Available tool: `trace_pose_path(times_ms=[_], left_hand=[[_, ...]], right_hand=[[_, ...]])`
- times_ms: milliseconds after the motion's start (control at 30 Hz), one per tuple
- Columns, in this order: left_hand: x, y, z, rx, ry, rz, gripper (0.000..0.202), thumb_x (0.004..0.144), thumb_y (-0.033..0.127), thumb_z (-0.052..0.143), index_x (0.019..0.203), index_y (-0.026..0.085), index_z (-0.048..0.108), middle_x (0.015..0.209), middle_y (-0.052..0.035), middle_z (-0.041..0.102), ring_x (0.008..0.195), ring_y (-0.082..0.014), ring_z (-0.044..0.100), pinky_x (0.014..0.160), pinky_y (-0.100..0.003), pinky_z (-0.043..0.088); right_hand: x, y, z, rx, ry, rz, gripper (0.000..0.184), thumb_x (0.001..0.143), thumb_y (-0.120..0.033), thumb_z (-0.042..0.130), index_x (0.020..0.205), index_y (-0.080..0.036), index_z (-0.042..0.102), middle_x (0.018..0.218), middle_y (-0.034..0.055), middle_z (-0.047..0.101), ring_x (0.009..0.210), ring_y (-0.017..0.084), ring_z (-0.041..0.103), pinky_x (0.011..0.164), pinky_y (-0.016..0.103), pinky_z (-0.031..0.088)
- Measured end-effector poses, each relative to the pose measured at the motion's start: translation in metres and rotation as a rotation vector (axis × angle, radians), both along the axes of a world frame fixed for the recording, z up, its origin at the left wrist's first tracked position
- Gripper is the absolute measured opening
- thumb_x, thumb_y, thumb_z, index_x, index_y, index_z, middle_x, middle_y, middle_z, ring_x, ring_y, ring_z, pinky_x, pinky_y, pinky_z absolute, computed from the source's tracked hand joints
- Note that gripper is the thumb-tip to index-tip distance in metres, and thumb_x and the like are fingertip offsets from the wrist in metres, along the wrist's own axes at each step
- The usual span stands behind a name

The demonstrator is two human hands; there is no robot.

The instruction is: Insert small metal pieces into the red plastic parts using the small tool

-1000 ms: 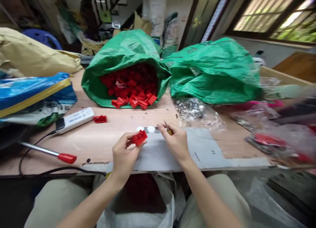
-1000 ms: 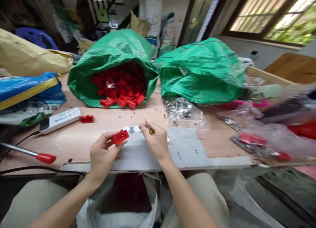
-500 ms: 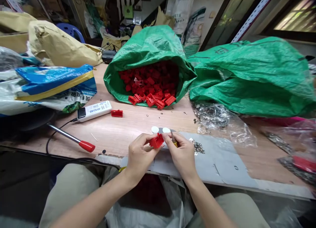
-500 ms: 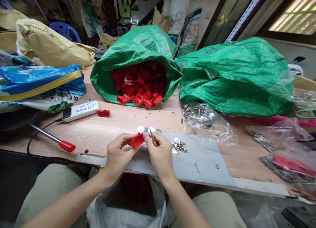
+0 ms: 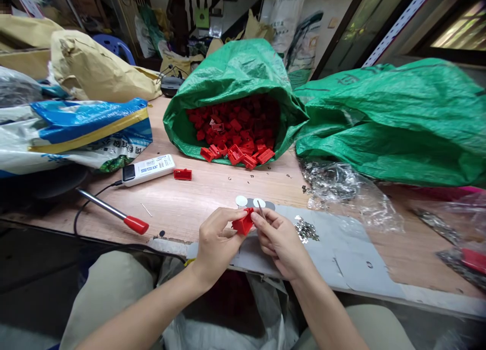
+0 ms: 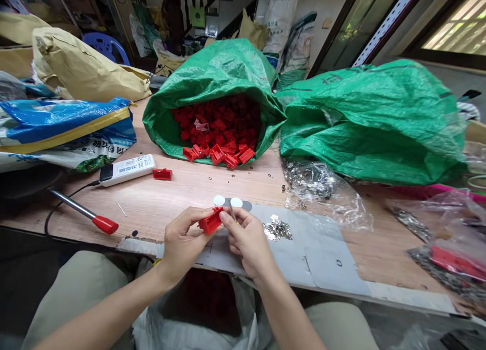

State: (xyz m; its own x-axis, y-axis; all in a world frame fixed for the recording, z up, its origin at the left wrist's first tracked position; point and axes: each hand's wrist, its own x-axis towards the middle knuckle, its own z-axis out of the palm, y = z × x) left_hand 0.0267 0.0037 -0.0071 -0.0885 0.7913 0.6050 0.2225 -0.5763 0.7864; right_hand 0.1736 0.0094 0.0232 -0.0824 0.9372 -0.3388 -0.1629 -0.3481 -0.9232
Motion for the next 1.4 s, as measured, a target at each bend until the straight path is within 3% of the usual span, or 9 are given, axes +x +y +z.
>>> trace_pose_path(times_ms=[167, 367, 533, 733, 933, 1167, 1300, 1333, 1400], left_hand=[[0.001, 0.000, 0.000, -0.063, -0.083, -0.032, 0.024, 0.079, 0.017, 0.081, 0.101, 0.020, 0.073, 0.095, -0.0050, 0.075, 0.089, -0.0164, 0.072, 0.073, -0.025, 0.062], [0.000, -0.002, 0.003, -0.120, -0.090, -0.111, 0.020, 0.080, 0.021, 0.080, 0.099, 0.020, 0.075, 0.097, -0.0075, 0.074, 0.090, -0.0188, 0.071, 0.057, -0.022, 0.062], [-0.002, -0.002, 0.005, -0.031, -0.019, -0.100, 0.020, 0.078, 0.017, 0.081, 0.097, 0.020, 0.075, 0.092, -0.0070, 0.075, 0.086, -0.0178, 0.071, 0.062, -0.023, 0.062], [-0.002, -0.004, 0.005, -0.138, -0.091, -0.119, 0.022, 0.077, 0.023, 0.083, 0.096, 0.019, 0.074, 0.091, -0.0069, 0.072, 0.085, -0.0185, 0.071, 0.055, -0.021, 0.060], [-0.001, -0.004, 0.003, -0.148, -0.061, -0.117, 0.024, 0.077, 0.024, 0.083, 0.098, 0.019, 0.073, 0.093, -0.0071, 0.072, 0.087, -0.0187, 0.071, 0.061, -0.023, 0.061], [-0.002, -0.003, 0.013, 0.197, 0.050, -0.076, 0.021, 0.080, 0.019, 0.080, 0.098, 0.020, 0.068, 0.090, -0.0056, 0.077, 0.086, -0.0188, 0.071, 0.076, -0.032, 0.062], [-0.003, -0.011, 0.024, 0.237, 0.118, -0.069, 0.021, 0.082, 0.012, 0.076, 0.099, 0.019, 0.066, 0.093, -0.0064, 0.079, 0.087, -0.0193, 0.073, 0.080, -0.034, 0.063], [-0.001, -0.012, 0.023, 0.256, 0.136, -0.079, 0.019, 0.084, 0.014, 0.074, 0.100, 0.019, 0.066, 0.094, -0.0068, 0.079, 0.087, -0.0193, 0.075, 0.083, -0.034, 0.063], [0.004, -0.009, 0.015, 0.328, 0.184, -0.145, 0.009, 0.089, 0.021, 0.069, 0.097, 0.019, 0.066, 0.092, -0.0063, 0.080, 0.087, -0.0173, 0.076, 0.089, -0.029, 0.063]], right_hand=[[0.015, 0.001, 0.003, -0.027, 0.100, 0.150, 0.041, 0.077, -0.054, 0.080, 0.081, -0.018, 0.062, 0.046, -0.0123, 0.030, 0.040, 0.002, 0.015, 0.038, 0.017, 0.007], [0.020, 0.003, -0.002, 0.020, -0.004, 0.115, 0.045, 0.066, -0.051, 0.087, 0.075, -0.017, 0.059, 0.054, -0.0069, 0.048, 0.040, 0.002, 0.025, 0.039, 0.018, 0.013], [0.022, 0.001, 0.001, 0.035, 0.009, 0.124, 0.043, 0.065, -0.046, 0.089, 0.072, -0.017, 0.057, 0.054, -0.0072, 0.047, 0.041, 0.002, 0.025, 0.041, 0.019, 0.012], [0.031, 0.001, 0.006, 0.086, -0.060, 0.226, 0.046, 0.082, -0.060, 0.070, 0.068, -0.016, 0.065, 0.040, -0.0083, 0.035, 0.038, 0.004, 0.019, 0.041, 0.022, 0.010], [0.033, -0.001, 0.006, 0.130, -0.121, 0.196, 0.045, 0.077, -0.059, 0.076, 0.066, -0.016, 0.066, 0.043, -0.0067, 0.038, 0.040, 0.005, 0.025, 0.042, 0.022, 0.014], [0.029, 0.000, 0.007, -0.011, -0.110, 0.182, 0.049, 0.064, -0.061, 0.085, 0.073, -0.018, 0.064, 0.050, -0.0068, 0.037, 0.041, 0.004, 0.020, 0.041, 0.022, 0.011], [0.037, -0.004, 0.000, -0.068, -0.124, 0.295, 0.052, 0.064, -0.067, 0.083, 0.080, -0.021, 0.068, 0.051, -0.0077, 0.032, 0.039, 0.004, 0.018, 0.041, 0.021, 0.010], [0.040, -0.005, -0.002, -0.058, -0.143, 0.317, 0.050, 0.067, -0.069, 0.080, 0.082, -0.023, 0.068, 0.051, -0.0066, 0.033, 0.036, 0.004, 0.022, 0.039, 0.021, 0.010], [0.042, -0.003, -0.004, 0.043, -0.202, 0.405, 0.041, 0.080, -0.069, 0.068, 0.086, -0.029, 0.070, 0.059, 0.0031, 0.047, 0.041, 0.012, 0.048, 0.037, 0.023, 0.020]])
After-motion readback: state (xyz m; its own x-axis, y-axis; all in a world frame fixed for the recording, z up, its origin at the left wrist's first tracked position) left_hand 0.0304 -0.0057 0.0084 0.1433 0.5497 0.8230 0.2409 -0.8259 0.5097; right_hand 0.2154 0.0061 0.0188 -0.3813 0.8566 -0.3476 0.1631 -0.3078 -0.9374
